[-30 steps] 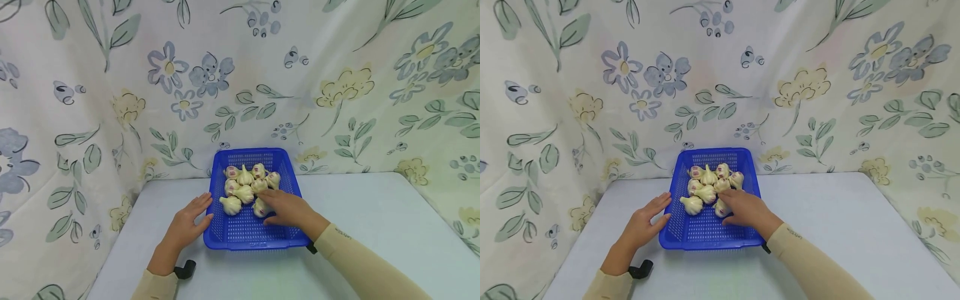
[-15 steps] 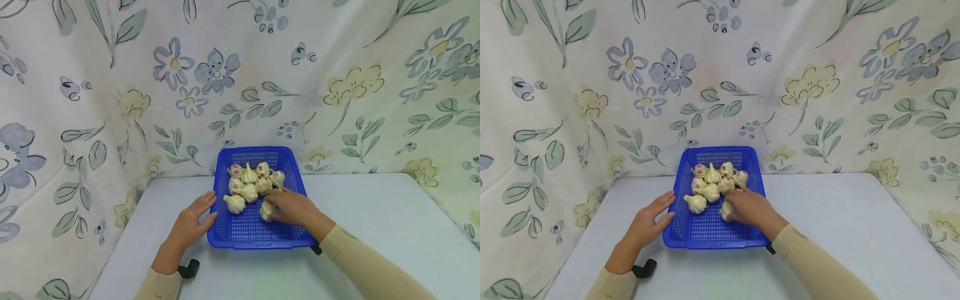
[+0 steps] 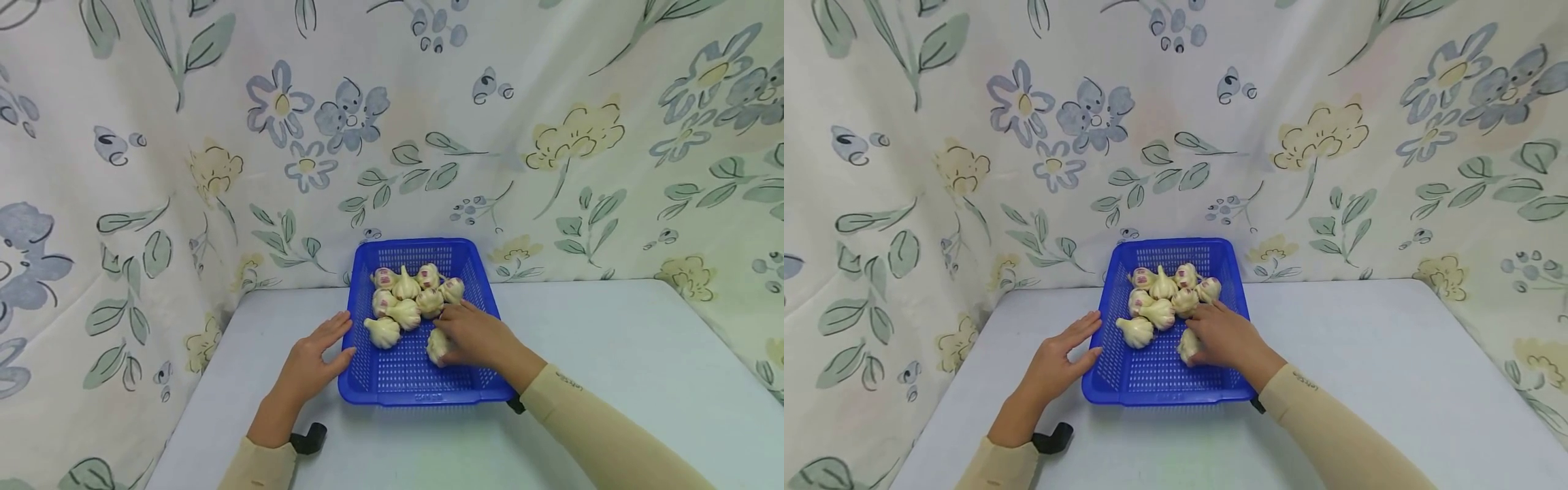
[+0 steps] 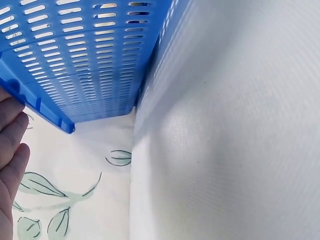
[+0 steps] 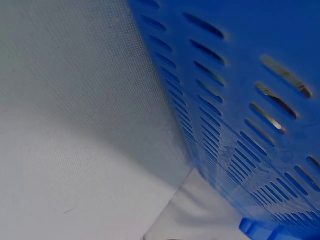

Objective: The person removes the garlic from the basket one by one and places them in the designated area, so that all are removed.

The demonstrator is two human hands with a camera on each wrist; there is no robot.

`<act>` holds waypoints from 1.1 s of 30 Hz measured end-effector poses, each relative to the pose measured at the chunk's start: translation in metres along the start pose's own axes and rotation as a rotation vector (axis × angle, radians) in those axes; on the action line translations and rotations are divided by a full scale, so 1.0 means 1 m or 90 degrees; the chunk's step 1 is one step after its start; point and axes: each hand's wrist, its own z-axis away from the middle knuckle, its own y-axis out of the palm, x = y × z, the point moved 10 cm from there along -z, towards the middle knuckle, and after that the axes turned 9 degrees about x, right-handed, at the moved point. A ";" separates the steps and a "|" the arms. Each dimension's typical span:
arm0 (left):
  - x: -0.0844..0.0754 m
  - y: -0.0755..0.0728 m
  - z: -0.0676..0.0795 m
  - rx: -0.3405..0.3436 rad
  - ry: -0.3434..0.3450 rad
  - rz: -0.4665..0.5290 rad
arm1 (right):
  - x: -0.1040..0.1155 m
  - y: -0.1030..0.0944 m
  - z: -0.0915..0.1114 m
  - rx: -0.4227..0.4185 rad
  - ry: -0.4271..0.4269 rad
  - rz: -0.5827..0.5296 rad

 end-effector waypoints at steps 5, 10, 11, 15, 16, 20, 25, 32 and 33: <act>0.000 -0.001 0.000 -0.006 -0.002 0.000 | 0.001 -0.001 0.000 -0.006 -0.007 0.016; 0.000 -0.001 0.000 -0.007 -0.005 0.000 | 0.002 -0.002 0.000 -0.009 -0.014 0.002; 0.000 -0.001 0.000 -0.007 -0.005 0.001 | 0.001 -0.002 0.000 -0.009 -0.013 -0.006; 0.000 0.000 0.000 -0.003 -0.006 0.002 | -0.001 -0.001 0.000 -0.006 0.003 -0.037; 0.000 0.000 0.000 -0.003 -0.007 0.002 | -0.002 -0.001 0.000 -0.005 0.008 -0.047; 0.001 0.000 0.001 -0.001 -0.011 0.004 | -0.005 -0.002 0.001 -0.012 0.029 -0.093; 0.002 0.001 0.001 0.000 -0.014 0.006 | -0.010 -0.004 0.003 -0.026 0.052 -0.148; 0.003 0.001 0.001 -0.004 -0.012 0.007 | -0.014 -0.007 0.006 -0.037 0.069 -0.210; 0.003 0.001 0.001 -0.005 -0.011 0.007 | -0.015 -0.008 0.006 -0.040 0.071 -0.214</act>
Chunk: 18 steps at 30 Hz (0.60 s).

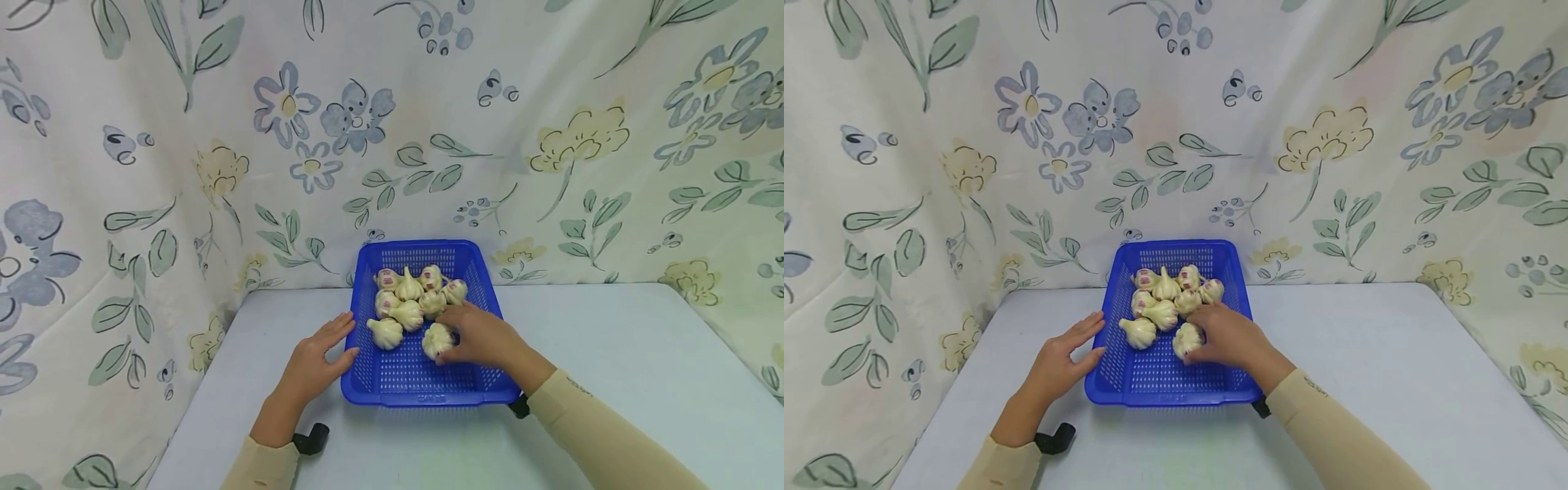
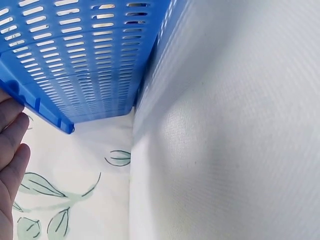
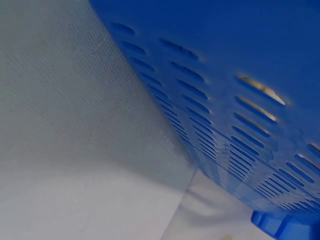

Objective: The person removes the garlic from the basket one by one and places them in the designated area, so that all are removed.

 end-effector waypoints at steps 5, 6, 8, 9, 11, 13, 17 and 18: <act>0.000 -0.001 0.000 -0.008 0.007 0.004 | -0.001 -0.002 0.001 -0.010 -0.006 -0.022; 0.000 -0.001 0.000 -0.009 0.008 0.005 | -0.001 -0.002 0.001 -0.012 -0.009 -0.025; 0.000 0.000 0.000 -0.010 0.012 0.007 | -0.001 -0.003 0.001 -0.016 -0.011 -0.027; 0.000 0.000 0.000 -0.010 0.014 0.008 | -0.002 -0.004 0.001 -0.019 -0.010 -0.029; 0.000 0.000 0.000 -0.010 0.017 0.012 | -0.002 -0.005 0.002 -0.025 -0.010 -0.028; -0.001 0.000 0.000 -0.011 0.018 0.016 | -0.002 -0.006 0.002 -0.028 -0.010 -0.027; 0.000 0.000 0.000 -0.007 0.010 0.020 | -0.003 -0.007 0.003 -0.025 -0.008 -0.040; 0.000 0.000 0.000 -0.003 0.008 0.021 | -0.004 -0.007 0.003 -0.024 -0.005 -0.046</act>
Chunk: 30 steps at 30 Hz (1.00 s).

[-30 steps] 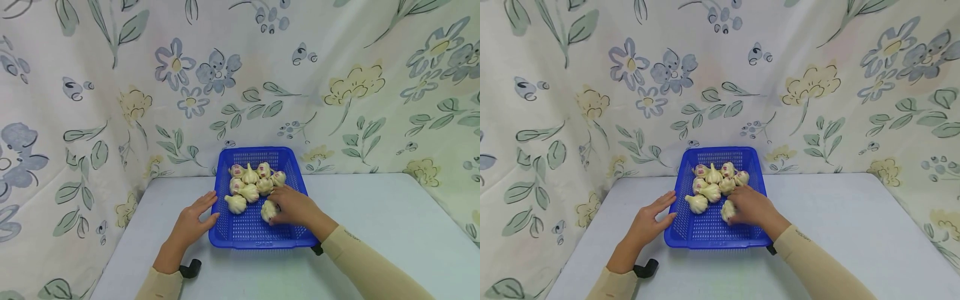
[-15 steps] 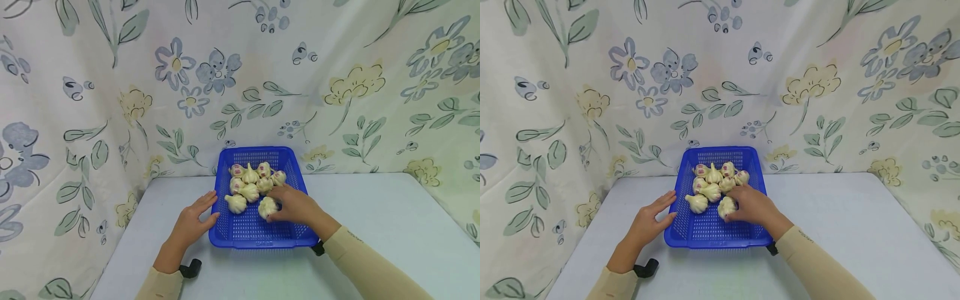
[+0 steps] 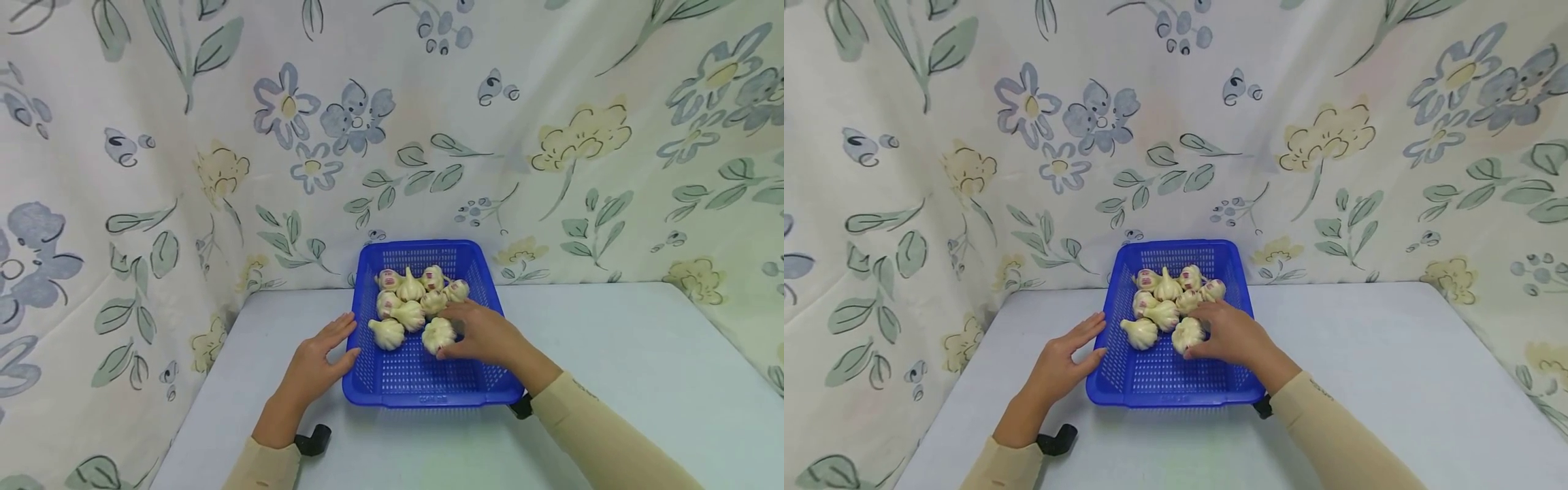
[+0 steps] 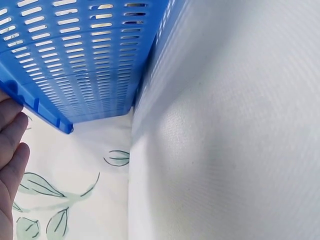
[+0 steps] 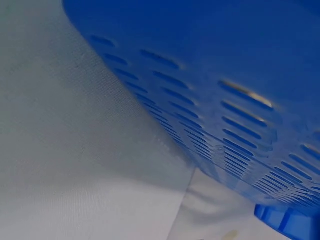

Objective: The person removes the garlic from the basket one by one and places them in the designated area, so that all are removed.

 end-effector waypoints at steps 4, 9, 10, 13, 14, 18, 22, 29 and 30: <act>0.000 -0.001 -0.001 0.002 -0.006 0.002 | -0.001 -0.003 -0.001 -0.009 0.000 -0.021; 0.000 0.000 0.000 -0.008 0.009 -0.001 | -0.004 -0.004 -0.001 -0.019 -0.002 -0.042; 0.000 0.000 0.000 -0.009 0.012 -0.001 | -0.005 -0.004 -0.001 -0.022 0.000 -0.048; 0.000 0.001 0.000 -0.007 0.009 0.003 | -0.011 -0.005 0.000 -0.033 0.017 -0.089; 0.001 0.001 0.000 -0.005 0.006 0.006 | -0.014 -0.006 0.002 -0.039 0.022 -0.111; 0.000 0.001 0.000 -0.001 0.002 0.009 | -0.024 -0.012 0.007 -0.070 0.029 -0.187; -0.001 0.001 0.000 -0.004 0.001 0.008 | -0.028 -0.016 0.011 -0.092 0.011 -0.231; -0.001 0.000 0.002 0.002 -0.003 0.005 | -0.029 -0.016 0.013 -0.098 -0.012 -0.250; -0.001 -0.001 0.002 0.001 -0.003 0.006 | -0.029 -0.017 0.013 -0.098 -0.015 -0.253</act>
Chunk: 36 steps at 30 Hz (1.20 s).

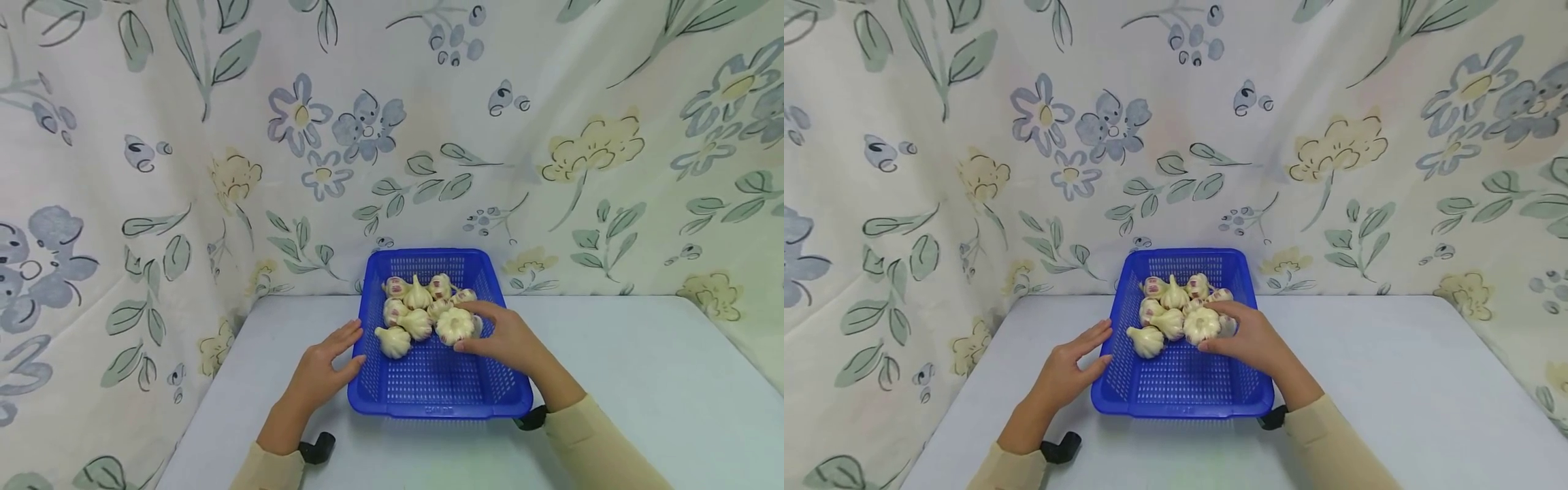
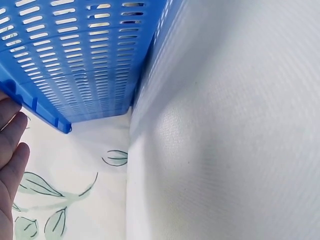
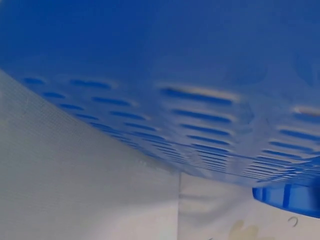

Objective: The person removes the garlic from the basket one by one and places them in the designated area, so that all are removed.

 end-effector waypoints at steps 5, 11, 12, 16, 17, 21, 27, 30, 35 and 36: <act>-0.003 -0.001 0.000 -0.004 0.006 0.000 | 0.000 -0.006 0.003 0.015 -0.040 -0.067; -0.004 -0.001 -0.001 -0.003 0.011 -0.001 | -0.010 -0.026 0.012 0.005 -0.073 -0.165; -0.004 -0.001 -0.001 -0.004 0.012 0.000 | -0.014 -0.030 0.014 -0.007 -0.063 -0.169; -0.003 -0.001 -0.001 -0.010 0.011 0.003 | -0.032 -0.045 0.023 -0.061 -0.017 -0.177; -0.002 0.000 0.000 -0.010 0.011 0.001 | -0.036 -0.048 0.025 -0.075 -0.008 -0.181; -0.001 0.002 0.001 -0.005 0.007 -0.001 | -0.051 -0.058 0.035 -0.132 0.018 -0.204; -0.003 0.000 0.000 -0.010 0.005 -0.002 | -0.058 -0.077 0.048 -0.232 0.018 -0.207; -0.003 -0.002 0.000 -0.012 0.000 -0.003 | -0.059 -0.084 0.051 -0.271 0.021 -0.204; -0.003 -0.001 -0.001 -0.005 -0.003 0.002 | -0.072 -0.090 0.054 -0.304 0.047 -0.234; -0.003 0.000 -0.001 -0.005 -0.005 0.003 | -0.075 -0.090 0.054 -0.306 0.055 -0.241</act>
